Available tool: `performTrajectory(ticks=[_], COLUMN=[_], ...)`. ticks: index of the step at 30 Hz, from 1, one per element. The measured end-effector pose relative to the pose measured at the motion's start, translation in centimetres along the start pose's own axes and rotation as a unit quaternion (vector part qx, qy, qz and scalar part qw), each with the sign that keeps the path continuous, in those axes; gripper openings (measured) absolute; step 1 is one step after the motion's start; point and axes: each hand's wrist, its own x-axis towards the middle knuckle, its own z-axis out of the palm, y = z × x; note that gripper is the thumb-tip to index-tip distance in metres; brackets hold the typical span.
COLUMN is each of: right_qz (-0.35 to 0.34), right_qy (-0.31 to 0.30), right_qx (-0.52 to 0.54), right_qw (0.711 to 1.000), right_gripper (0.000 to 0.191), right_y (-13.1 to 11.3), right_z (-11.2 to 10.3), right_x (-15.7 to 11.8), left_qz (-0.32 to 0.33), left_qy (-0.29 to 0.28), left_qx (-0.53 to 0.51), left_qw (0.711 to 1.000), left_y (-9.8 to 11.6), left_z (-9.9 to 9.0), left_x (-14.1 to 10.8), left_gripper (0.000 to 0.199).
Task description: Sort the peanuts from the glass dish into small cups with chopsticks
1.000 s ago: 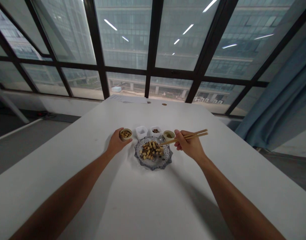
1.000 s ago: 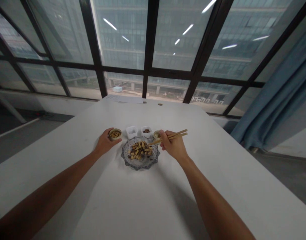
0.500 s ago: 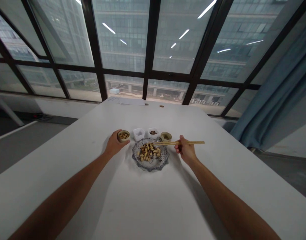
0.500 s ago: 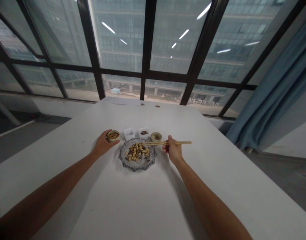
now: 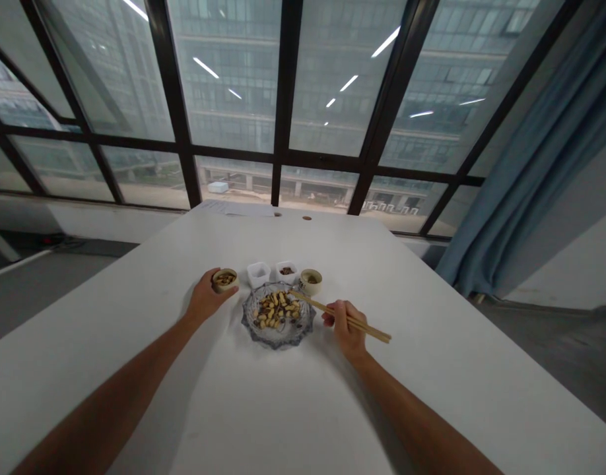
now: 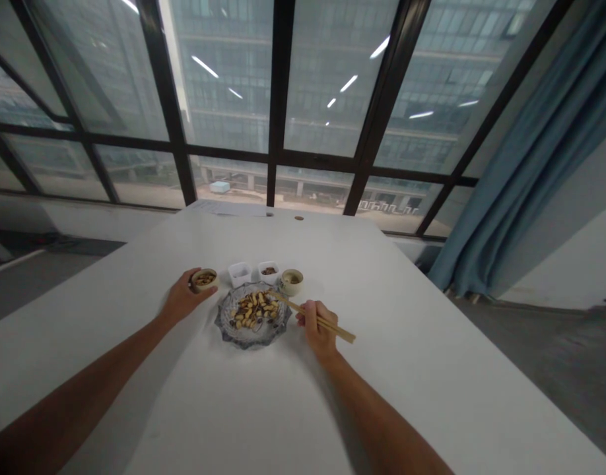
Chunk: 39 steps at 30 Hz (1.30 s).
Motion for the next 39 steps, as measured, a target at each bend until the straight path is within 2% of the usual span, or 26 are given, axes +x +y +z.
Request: performTrajectory(ticks=[2, 5, 17, 23, 25, 29, 36, 39], right_qz=[-0.049, -0.072, 0.034, -0.024, -0.035, -0.030, -0.022, 0.005], right_qy=[-0.050, -0.069, 0.041, -0.030, -0.032, -0.011, -0.062, -0.055], right_qx=[-0.049, -0.071, 0.031, -0.035, -0.050, -0.053, -0.064, -0.057], right_qw=[0.996, 0.992, 0.998, 0.999, 0.998, 0.998, 0.996, 0.997], right_gripper=[0.048, 0.047, 0.054, 0.052, 0.051, 0.050, 0.046, 0.048], right_y=[0.3, 0.4, -0.8, -0.6, -0.4, -0.1, -0.3, -0.7], right_z=[-0.2, -0.2, 0.5, 0.0, -0.1, -0.1, 0.1, 0.0], right_x=[-0.4, -0.5, 0.1, -0.5, -0.5, -0.5, -0.4, -0.5], left_qz=[-0.003, -0.001, 0.019, 0.019, 0.017, 0.017, 0.020, 0.024], left_qy=[0.003, 0.007, 0.007, 0.006, 0.002, 0.002, 0.005, 0.005], left_qx=[0.005, 0.012, 0.009, 0.004, 0.003, 0.001, -0.002, 0.006], left_qw=[1.000, 1.000, 1.000, 1.000, 1.000, 1.000, 1.000, 1.000], left_y=[-0.1, -0.2, 0.3, 0.1, 0.1, 0.2, 0.2, 0.2], left_z=[-0.1, -0.2, -0.3, 0.0, 0.1, 0.1, 0.5, 0.5], left_x=[0.0, 0.0, -0.2, -0.2, -0.1, -0.2, -0.2, -0.3], left_gripper=[0.075, 0.074, 0.068, 0.070, 0.070, 0.070, 0.068, 0.068])
